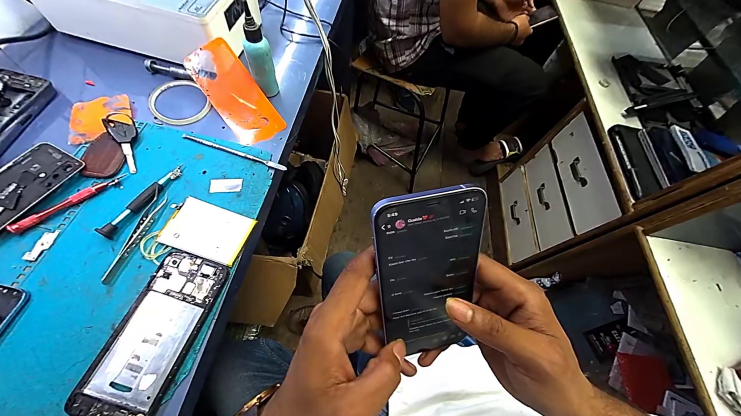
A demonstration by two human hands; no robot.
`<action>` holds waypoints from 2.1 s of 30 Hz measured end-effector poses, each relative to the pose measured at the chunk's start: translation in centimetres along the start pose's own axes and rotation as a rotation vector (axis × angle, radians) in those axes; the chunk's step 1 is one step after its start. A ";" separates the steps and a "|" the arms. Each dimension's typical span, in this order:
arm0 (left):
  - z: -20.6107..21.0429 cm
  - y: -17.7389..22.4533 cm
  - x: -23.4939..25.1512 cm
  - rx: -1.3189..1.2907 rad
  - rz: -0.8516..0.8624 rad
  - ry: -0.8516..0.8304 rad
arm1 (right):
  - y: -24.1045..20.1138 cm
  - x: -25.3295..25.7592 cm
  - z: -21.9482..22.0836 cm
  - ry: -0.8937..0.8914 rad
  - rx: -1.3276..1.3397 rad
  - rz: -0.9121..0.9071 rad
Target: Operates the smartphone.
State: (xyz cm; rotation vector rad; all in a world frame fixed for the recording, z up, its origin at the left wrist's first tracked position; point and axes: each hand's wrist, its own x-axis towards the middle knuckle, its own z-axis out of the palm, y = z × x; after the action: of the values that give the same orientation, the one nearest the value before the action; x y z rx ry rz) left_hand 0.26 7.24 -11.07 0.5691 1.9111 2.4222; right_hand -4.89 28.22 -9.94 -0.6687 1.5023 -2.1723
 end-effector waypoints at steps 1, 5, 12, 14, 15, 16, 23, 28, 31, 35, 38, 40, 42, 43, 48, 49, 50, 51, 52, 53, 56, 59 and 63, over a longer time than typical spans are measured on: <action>0.0 0.0 0.0 -0.002 0.001 -0.001 | 0.0 0.0 0.0 0.001 0.001 -0.001; 0.0 0.0 0.0 -0.001 0.001 0.001 | -0.1 0.0 0.1 0.017 -0.014 0.002; 0.0 0.1 0.0 0.001 -0.010 0.014 | -0.2 0.0 0.4 0.033 -0.074 0.007; 0.0 0.2 0.0 -0.001 -0.009 0.012 | -0.2 0.1 0.4 0.025 -0.070 0.002; 0.0 0.2 0.0 0.003 -0.006 0.011 | -0.2 0.1 0.4 0.023 -0.064 0.005; 0.0 0.2 0.0 0.007 -0.001 0.009 | -0.3 0.2 0.5 0.029 -0.057 0.010; 0.0 0.2 0.0 -0.007 -0.018 0.023 | -0.3 0.3 0.3 0.002 -0.029 0.012; 0.0 0.4 0.1 0.166 0.046 0.071 | -0.1 0.2 0.3 -0.013 -0.032 0.017; -0.2 0.5 0.4 0.363 0.180 0.205 | 0.2 -0.2 0.2 -0.019 -0.056 0.025; -0.6 1.4 0.7 0.372 0.242 0.313 | 0.8 -0.7 0.5 -0.031 -0.069 0.066; -0.8 1.6 0.9 0.352 0.231 0.356 | 1.0 -0.9 0.7 -0.033 -0.067 0.099; -0.8 1.6 0.8 0.350 0.230 0.379 | 1.0 -0.9 0.8 -0.038 -0.061 0.108; -0.8 1.6 0.8 0.365 0.234 0.396 | 1.0 -0.9 0.8 -0.042 -0.064 0.110; -0.8 1.7 0.8 0.370 0.237 0.402 | 1.0 -0.9 0.9 -0.042 -0.067 0.109; -0.8 1.7 0.8 0.379 0.257 0.416 | 1.0 -0.9 1.1 -0.030 -0.093 0.106; -0.8 1.7 0.8 0.382 0.256 0.418 | 1.0 -1.0 1.1 -0.031 -0.092 0.107; -0.7 1.7 0.8 0.383 0.256 0.421 | 1.1 -1.0 1.1 -0.031 -0.091 0.106; -0.7 1.7 0.8 0.385 0.256 0.423 | 1.1 -1.0 1.1 -0.032 -0.091 0.103; -0.7 1.7 0.8 0.387 0.257 0.422 | 1.1 -1.0 1.1 -0.031 -0.090 0.100; -0.7 1.7 0.8 0.392 0.260 0.421 | 1.1 -1.0 1.1 -0.031 -0.091 0.097; -0.7 1.7 0.8 0.421 0.267 0.422 | 1.1 -1.0 1.1 -0.035 -0.106 0.092; -0.7 1.7 0.8 0.420 0.272 0.418 | 1.1 -1.0 1.1 -0.037 -0.125 0.089; -0.7 1.7 0.8 0.434 0.287 0.426 | 1.1 -1.0 1.1 -0.034 -0.149 0.079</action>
State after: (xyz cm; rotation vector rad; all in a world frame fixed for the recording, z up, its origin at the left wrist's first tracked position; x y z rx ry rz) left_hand -0.29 6.35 -9.42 0.3699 2.7429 2.4465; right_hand -3.34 27.63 -10.84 -0.6788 1.6565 -1.9953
